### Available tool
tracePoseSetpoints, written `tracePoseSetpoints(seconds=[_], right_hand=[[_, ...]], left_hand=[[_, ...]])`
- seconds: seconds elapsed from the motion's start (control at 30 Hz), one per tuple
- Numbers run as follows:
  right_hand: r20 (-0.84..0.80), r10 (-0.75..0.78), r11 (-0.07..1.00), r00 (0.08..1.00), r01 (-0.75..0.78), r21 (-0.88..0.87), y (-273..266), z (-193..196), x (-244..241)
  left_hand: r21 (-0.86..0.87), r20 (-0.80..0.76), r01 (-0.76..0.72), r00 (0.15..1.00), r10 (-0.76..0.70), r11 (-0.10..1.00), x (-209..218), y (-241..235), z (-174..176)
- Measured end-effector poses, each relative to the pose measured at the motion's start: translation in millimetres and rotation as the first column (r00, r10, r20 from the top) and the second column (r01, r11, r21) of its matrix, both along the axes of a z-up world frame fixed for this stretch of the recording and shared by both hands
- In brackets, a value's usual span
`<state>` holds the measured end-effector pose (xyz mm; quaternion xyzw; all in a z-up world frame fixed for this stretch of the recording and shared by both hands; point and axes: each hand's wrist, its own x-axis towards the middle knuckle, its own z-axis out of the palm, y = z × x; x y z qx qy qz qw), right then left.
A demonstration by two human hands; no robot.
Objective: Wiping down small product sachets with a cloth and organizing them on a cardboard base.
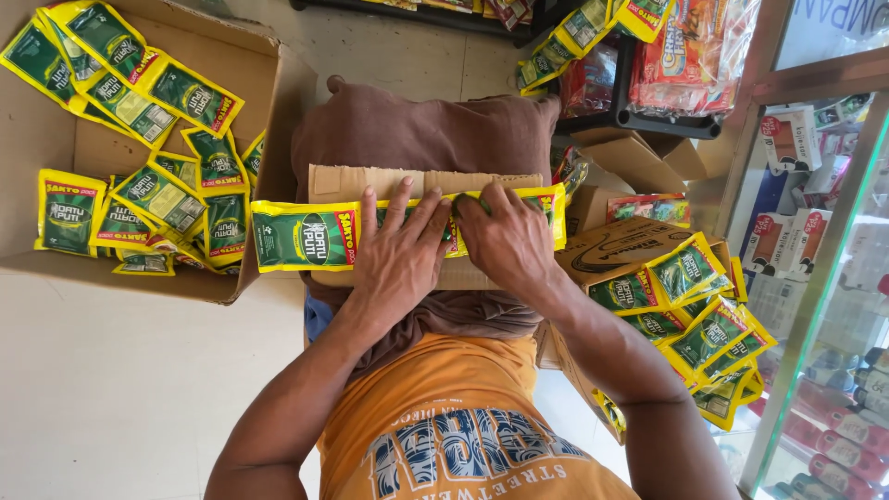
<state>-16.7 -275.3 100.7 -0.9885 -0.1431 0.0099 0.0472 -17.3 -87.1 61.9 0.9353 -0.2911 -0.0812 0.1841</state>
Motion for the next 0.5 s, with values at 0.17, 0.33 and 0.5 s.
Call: tracePoseSetpoints(seconds=[0.17, 0.33, 0.5], right_hand=[[-0.117, 0.103, 0.994, 0.988, -0.099, 0.036, -6, 11, -23], [-0.037, 0.047, 0.999, 0.998, -0.047, 0.002, -5, -6, 2], [0.052, -0.016, 1.000, 0.999, 0.015, 0.017, -5, -5, 3]], left_hand=[[-0.019, -0.002, 0.012, 1.000, -0.012, 1.000, -1, 0, -3], [-0.027, 0.002, 0.002, 1.000, -0.002, 1.000, -2, -1, -6], [-0.021, 0.013, -0.004, 1.000, 0.004, 1.000, -1, 0, -6]])
